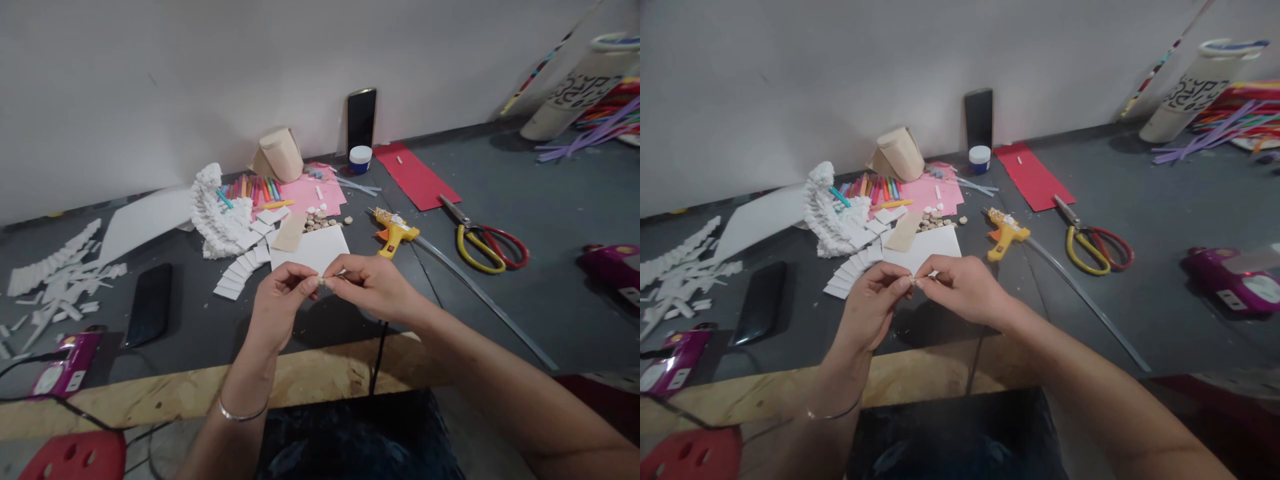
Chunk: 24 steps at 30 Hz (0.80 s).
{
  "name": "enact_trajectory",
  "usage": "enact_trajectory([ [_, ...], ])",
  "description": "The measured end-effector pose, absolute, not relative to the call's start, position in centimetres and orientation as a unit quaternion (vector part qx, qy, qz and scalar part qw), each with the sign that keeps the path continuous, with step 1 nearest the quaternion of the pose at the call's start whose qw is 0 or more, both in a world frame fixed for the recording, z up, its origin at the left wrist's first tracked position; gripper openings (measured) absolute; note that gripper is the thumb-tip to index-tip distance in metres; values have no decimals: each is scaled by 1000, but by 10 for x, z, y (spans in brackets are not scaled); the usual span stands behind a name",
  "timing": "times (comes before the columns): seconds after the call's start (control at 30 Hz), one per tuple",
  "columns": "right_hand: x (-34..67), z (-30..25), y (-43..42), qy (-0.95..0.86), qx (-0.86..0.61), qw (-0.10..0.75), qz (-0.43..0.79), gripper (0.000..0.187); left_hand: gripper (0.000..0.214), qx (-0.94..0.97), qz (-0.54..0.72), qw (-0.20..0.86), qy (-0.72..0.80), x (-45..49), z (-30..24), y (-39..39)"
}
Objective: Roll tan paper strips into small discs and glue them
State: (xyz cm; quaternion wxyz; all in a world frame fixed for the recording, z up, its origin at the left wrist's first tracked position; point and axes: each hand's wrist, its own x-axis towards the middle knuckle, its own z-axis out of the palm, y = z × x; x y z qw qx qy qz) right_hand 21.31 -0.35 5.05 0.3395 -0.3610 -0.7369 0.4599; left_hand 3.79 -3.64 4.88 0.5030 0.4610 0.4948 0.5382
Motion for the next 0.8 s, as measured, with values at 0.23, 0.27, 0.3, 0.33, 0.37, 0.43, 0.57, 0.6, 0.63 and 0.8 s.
enact_trajectory([
  [0.23,211,49,-5,-743,-387,328,436,23,19,535,489,394,565,39,54,-48],
  [0.27,211,49,-5,-750,-389,323,426,22,19,534,488,394,567,39,54,-48],
  [0.3,211,49,-5,-758,-390,316,416,22,19,532,488,393,570,38,54,-48],
  [0.33,211,49,-5,-765,-390,310,407,21,18,530,488,391,572,38,54,-48],
  [0.37,211,49,-5,-771,-389,305,401,21,17,529,490,389,574,38,53,-47],
  [0.43,211,49,-4,-779,-388,298,393,22,17,531,494,380,574,38,52,-47],
  [0.57,211,50,-4,-784,-410,294,362,22,14,545,492,357,578,40,51,-48],
  [0.6,211,51,-4,-783,-421,292,352,22,14,549,489,355,578,40,50,-49],
  [0.63,210,52,-4,-782,-431,291,344,22,14,551,487,353,578,41,50,-49],
  [0.8,211,53,-4,-778,-438,292,343,22,15,551,492,363,568,41,51,-50],
])
